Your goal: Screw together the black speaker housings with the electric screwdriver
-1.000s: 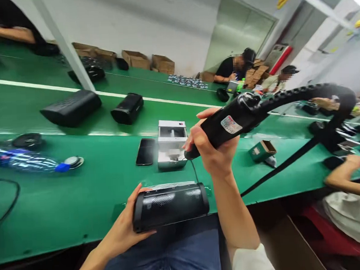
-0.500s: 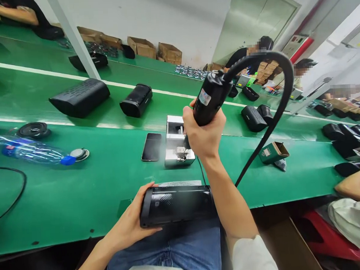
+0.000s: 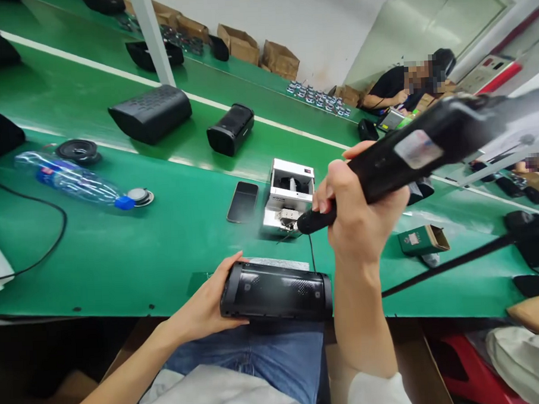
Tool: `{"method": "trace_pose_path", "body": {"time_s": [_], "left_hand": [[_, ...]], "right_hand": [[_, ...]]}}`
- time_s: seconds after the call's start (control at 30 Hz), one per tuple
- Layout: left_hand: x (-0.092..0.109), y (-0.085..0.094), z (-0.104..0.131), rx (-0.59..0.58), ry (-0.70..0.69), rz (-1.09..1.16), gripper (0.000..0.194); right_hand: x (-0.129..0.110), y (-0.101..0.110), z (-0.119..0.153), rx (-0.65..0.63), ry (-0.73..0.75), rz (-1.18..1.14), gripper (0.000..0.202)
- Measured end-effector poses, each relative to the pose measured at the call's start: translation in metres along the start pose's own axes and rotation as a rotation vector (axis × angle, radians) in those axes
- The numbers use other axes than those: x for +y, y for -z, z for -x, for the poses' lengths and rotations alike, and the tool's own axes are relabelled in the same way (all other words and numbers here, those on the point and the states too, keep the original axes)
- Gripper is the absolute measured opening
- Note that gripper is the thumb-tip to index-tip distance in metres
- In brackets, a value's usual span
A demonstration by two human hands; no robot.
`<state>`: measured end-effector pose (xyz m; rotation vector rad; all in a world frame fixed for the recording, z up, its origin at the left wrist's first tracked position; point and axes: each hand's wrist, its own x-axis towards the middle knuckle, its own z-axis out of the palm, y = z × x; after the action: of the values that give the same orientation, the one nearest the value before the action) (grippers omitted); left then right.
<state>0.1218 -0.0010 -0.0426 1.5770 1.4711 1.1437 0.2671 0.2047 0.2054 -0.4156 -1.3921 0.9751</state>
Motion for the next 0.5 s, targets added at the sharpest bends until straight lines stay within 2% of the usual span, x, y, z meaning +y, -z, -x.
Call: {"method": "trace_pose_path", "body": {"time_s": [0.23, 0.37, 0.5], "left_hand": [[0.005, 0.0, -0.002, 0.006, -0.001, 0.025, 0.134], [0.006, 0.001, -0.002, 0.003, -0.009, 0.035, 0.132], [-0.003, 0.0, -0.002, 0.012, -0.04, 0.043, 0.132]], "right_hand": [[-0.04, -0.031, 0.029, -0.058, -0.125, -0.128, 0.024], [-0.043, -0.04, 0.033, -0.086, -0.147, -0.12, 0.024], [-0.037, -0.046, 0.035, -0.153, -0.136, -0.126, 0.022]]}}
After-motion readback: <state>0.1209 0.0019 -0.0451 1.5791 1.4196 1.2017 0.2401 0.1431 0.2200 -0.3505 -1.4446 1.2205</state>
